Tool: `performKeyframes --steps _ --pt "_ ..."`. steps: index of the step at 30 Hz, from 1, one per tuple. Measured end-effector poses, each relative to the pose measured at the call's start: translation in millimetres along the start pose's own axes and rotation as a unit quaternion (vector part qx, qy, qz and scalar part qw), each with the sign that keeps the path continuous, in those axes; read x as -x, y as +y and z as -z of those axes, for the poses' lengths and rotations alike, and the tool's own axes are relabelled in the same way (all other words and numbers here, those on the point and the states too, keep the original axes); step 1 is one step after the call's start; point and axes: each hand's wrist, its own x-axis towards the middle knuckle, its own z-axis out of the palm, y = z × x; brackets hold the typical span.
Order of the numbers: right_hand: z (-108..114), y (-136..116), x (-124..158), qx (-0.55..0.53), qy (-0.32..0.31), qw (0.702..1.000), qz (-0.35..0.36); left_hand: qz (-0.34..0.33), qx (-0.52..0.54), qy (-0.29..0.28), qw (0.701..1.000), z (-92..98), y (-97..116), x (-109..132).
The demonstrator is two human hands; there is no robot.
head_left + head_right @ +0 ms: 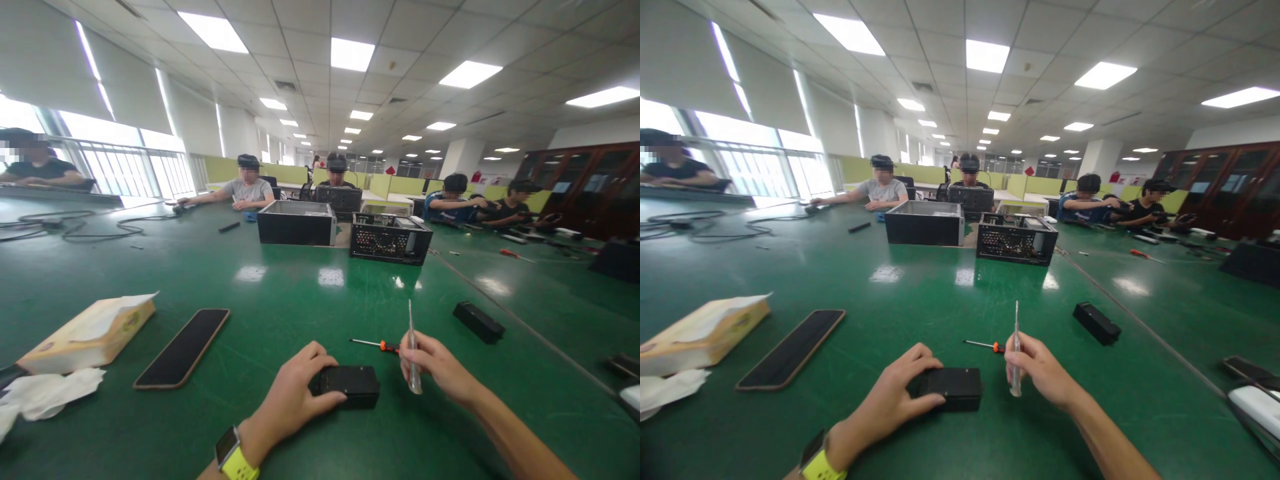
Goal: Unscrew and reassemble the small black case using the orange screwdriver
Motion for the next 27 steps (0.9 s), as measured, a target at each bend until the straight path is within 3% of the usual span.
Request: performKeyframes --steps 4,6,10,17,22,27 --pt "26 -14 10 0.139 -0.184 0.971 -0.057 0.002 -0.002 0.000 1.000 -0.2 0 0" --pt "38 -18 13 0.185 -0.217 0.957 -0.051 0.002 -0.002 0.000 1.000 -0.1 0 0" --pt "44 -18 11 0.219 -0.233 0.947 -0.036 0.001 0.000 -0.002 1.000 0.6 0 0" --pt "24 -12 4 0.242 -0.225 0.944 -0.019 0.001 0.000 -0.005 1.000 0.4 -1 -1" --pt "20 -7 3 0.271 -0.156 0.950 0.006 0.003 0.007 -0.004 1.000 -0.5 0 1" --pt "8 -2 1 0.331 -0.120 0.935 0.040 0.013 0.028 -0.006 1.000 -0.3 2 2"
